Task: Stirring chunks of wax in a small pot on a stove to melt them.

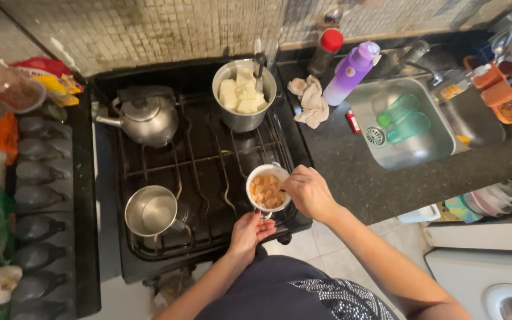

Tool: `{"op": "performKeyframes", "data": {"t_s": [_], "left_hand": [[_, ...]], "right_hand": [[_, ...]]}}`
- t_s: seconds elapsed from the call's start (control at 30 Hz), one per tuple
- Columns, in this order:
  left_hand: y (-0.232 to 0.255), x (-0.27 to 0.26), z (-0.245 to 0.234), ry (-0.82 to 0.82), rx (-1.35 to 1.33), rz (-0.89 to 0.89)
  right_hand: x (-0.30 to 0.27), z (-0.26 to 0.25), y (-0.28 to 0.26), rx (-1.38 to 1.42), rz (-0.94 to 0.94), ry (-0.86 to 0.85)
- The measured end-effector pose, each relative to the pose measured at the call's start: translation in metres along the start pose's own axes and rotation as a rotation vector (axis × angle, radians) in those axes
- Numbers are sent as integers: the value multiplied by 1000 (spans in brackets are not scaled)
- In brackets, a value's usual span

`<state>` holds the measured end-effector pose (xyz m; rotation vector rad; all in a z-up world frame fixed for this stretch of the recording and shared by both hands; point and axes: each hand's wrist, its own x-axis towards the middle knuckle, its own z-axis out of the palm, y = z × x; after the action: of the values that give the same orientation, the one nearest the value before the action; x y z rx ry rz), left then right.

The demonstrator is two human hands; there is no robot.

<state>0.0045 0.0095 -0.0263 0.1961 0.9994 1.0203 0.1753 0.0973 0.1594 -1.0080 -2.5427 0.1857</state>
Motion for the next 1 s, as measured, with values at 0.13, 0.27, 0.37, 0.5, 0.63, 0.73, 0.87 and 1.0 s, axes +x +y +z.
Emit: {"op": "performKeyframes", "data": {"t_s": [0.13, 0.27, 0.37, 0.5, 0.63, 0.73, 0.87, 1.0], "left_hand": [[3, 2, 3, 8, -9, 18], [8, -4, 6, 23, 13, -1], [11, -5, 8, 18, 34, 13], [8, -1, 5, 23, 19, 21], [3, 6, 3, 30, -12, 12], [3, 3, 2, 25, -13, 13], [3, 2, 3, 15, -19, 28], [4, -2, 2, -15, -23, 45]], "right_hand": [[3, 16, 10, 21, -28, 19], [0, 20, 12, 53, 11, 26], [2, 16, 11, 36, 11, 46], [6, -3, -5, 16, 33, -21], [0, 10, 1, 19, 7, 14], [-2, 15, -1, 32, 19, 28], [-7, 22, 0, 32, 27, 57], [-12, 20, 1, 38, 77, 70]]}}
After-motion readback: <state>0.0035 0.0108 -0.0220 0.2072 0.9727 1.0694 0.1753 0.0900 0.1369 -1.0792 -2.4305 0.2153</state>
